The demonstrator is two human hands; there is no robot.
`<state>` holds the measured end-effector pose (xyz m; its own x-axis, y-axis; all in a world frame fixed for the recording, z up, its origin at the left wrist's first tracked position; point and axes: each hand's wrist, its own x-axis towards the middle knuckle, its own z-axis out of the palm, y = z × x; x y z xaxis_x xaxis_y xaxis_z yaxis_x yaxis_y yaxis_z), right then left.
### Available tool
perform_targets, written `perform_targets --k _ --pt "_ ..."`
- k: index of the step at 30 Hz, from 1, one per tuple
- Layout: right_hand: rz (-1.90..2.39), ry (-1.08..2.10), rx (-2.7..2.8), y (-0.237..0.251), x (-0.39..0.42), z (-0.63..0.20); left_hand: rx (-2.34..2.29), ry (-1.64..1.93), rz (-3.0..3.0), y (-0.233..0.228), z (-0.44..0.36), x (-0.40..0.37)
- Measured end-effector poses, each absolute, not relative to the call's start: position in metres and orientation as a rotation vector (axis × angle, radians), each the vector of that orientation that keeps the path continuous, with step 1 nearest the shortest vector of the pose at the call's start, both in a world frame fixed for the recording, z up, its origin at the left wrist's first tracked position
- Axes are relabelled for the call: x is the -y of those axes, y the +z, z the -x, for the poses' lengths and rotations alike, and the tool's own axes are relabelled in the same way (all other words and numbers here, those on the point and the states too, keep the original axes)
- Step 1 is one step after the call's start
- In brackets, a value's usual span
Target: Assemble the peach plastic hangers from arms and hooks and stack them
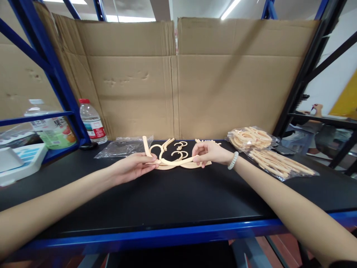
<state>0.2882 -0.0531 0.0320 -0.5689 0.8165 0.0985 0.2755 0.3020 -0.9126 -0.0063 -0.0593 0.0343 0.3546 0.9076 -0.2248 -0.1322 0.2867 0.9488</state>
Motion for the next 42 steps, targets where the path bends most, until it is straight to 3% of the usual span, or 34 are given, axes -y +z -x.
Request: perform_targets --k 13,21,26,38,42 --pt "1.207 0.693 2.519 0.056 0.056 -0.31 -0.925 0.713 -1.342 0.042 0.032 0.031" --pt "1.274 0.782 2.57 0.045 0.045 -0.32 -1.027 0.466 -2.297 0.045 0.037 0.031" --pt "1.275 0.804 2.559 0.042 0.045 -0.319 -0.812 0.381 -2.992 0.048 0.037 0.031" --pt "1.366 0.542 2.627 0.039 0.043 -0.316 -0.742 0.3 -3.197 0.041 0.037 0.033" --pt "1.375 0.604 2.616 0.037 0.041 -0.317 -0.744 0.3 -3.182 0.039 0.037 0.033"
